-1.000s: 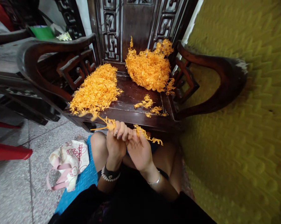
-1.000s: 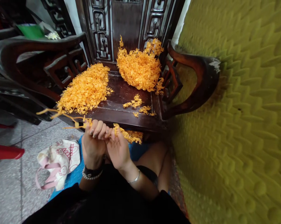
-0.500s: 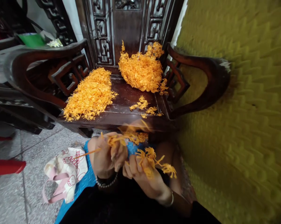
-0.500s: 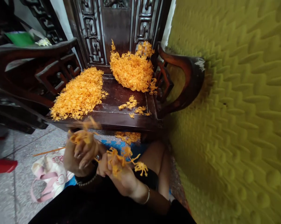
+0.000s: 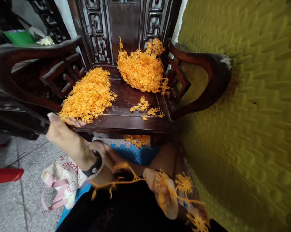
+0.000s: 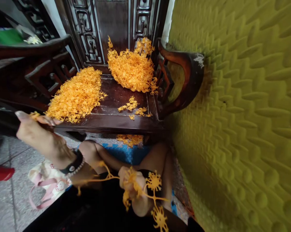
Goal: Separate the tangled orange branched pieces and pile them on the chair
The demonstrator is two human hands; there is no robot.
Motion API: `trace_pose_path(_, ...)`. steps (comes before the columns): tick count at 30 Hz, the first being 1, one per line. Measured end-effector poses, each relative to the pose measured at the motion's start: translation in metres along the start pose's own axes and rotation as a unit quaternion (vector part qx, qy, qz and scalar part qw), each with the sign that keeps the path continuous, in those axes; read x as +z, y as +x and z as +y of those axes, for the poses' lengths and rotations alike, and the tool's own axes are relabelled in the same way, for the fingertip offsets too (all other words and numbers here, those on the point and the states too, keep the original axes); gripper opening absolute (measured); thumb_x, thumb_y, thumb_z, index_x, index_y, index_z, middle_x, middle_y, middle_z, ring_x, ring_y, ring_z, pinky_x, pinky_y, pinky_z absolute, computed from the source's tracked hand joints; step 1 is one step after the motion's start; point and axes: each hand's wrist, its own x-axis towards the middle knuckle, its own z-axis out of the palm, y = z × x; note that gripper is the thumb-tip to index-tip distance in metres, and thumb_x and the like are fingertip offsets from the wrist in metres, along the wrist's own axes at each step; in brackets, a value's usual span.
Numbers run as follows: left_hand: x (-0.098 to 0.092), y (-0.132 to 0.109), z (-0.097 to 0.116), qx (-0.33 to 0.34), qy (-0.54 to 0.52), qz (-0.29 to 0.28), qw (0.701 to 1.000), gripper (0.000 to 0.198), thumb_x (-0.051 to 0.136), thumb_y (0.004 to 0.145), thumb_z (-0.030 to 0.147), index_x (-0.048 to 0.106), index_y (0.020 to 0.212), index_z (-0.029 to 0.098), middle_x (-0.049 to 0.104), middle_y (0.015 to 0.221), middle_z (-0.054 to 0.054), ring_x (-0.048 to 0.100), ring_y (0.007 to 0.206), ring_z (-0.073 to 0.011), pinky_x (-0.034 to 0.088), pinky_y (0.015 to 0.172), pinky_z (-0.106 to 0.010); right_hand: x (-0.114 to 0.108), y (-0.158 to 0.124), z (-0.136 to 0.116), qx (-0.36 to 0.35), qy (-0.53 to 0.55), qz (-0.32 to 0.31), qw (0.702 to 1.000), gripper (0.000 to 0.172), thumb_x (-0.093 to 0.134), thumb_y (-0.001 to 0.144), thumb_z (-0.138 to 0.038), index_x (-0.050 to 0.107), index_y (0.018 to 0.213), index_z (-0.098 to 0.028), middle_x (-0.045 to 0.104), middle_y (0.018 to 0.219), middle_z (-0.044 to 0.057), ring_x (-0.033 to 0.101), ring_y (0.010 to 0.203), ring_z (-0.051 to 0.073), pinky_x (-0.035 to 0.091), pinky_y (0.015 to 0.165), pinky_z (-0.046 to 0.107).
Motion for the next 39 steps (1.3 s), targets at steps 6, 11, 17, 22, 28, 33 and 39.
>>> trace_pose_path(6, 0.034, 0.006, -0.053, 0.0, 0.202, -0.297, 0.933, 0.04, 0.033, 0.098, 0.039, 0.057, 0.074, 0.018, 0.057, 0.069, -0.001, 0.053, 0.063, -0.013, 0.04, 0.062, -0.027, -0.004, 0.022, -0.008, -0.053, 0.033, 0.062, 0.996, 0.042, 0.045, 0.091, -0.053, 0.052, 0.063, -0.023, 0.041, 0.064, 0.001, 0.037, 0.061, 0.018, 0.034, 0.061, 0.034)
trace_pose_path(11, 0.082, -0.03, -0.1, 0.085, 0.347, -0.429, 0.83, 0.021, 0.046, 0.093, 0.031, 0.063, 0.097, 0.019, 0.061, 0.096, -0.01, 0.052, 0.094, -0.0253, 0.04, 0.086, -0.038, -0.012, 0.053, -0.022, -0.037, 0.007, 0.097, 0.995, 0.044, 0.054, 0.084, -0.06, 0.057, 0.062, -0.021, 0.047, 0.064, 0.0, 0.041, 0.06, 0.016, 0.036, 0.062, 0.032)
trace_pose_path(17, 0.085, -0.037, -0.108, 0.062, 0.337, -0.466, 0.816, 0.033, 0.058, 0.087, 0.03, 0.06, 0.119, 0.023, 0.057, 0.12, -0.013, 0.044, 0.119, -0.0297, 0.035, 0.101, -0.048, -0.031, 0.074, -0.03, -0.039, -0.057, 0.106, 0.992, 0.047, 0.054, 0.085, -0.057, 0.06, 0.059, -0.019, 0.053, 0.056, -0.001, 0.047, 0.058, 0.014, 0.039, 0.064, 0.03)
trace_pose_path(22, 0.059, -0.068, -0.052, -0.02, 0.129, -0.498, 0.857, 0.033, 0.053, 0.09, 0.04, 0.061, 0.118, 0.026, 0.059, 0.127, -0.006, 0.048, 0.122, -0.0239, 0.031, 0.107, -0.043, -0.029, 0.088, -0.024, -0.065, -0.136, 0.113, 0.982, 0.033, 0.056, 0.088, -0.046, 0.067, 0.069, -0.02, 0.063, 0.075, 0.001, 0.055, 0.076, 0.017, 0.042, 0.079, 0.031)
trace_pose_path(28, 0.035, -0.14, -0.03, -0.322, -0.037, -0.536, 0.78, 0.043, 0.042, 0.09, 0.056, 0.052, 0.07, 0.019, 0.049, 0.06, 0.001, 0.046, 0.058, -0.0142, 0.04, 0.057, -0.027, -0.013, 0.104, -0.033, -0.01, 0.026, 0.043, 0.999, 0.019, 0.062, 0.084, -0.038, 0.059, 0.078, -0.02, 0.056, 0.074, -0.003, 0.05, 0.061, 0.01, 0.042, 0.063, 0.023)
trace_pose_path(33, 0.016, -0.157, -0.017, -0.371, -0.073, -0.548, 0.746, 0.049, 0.031, 0.094, 0.056, 0.032, 0.06, 0.02, 0.029, 0.053, 0.004, 0.026, 0.049, -0.0101, 0.024, 0.048, -0.026, -0.013, 0.101, -0.057, 0.103, 0.213, -0.081, 0.968, 0.048, 0.068, 0.077, -0.051, 0.033, 0.061, -0.022, 0.018, 0.045, -0.013, 0.004, 0.037, 0.004, 0.014, 0.034, 0.018)
trace_pose_path(39, -0.02, -0.136, 0.009, -0.206, -0.062, -0.671, 0.709, 0.033, 0.027, 0.099, 0.032, 0.033, 0.069, 0.02, 0.032, 0.059, 0.003, 0.03, 0.051, -0.0106, 0.025, 0.052, -0.026, -0.018, 0.072, -0.068, 0.085, 0.218, -0.239, 0.942, 0.064, 0.061, 0.073, -0.066, 0.018, 0.053, -0.023, 0.008, 0.035, -0.014, 0.004, 0.031, 0.003, 0.015, 0.031, 0.018)
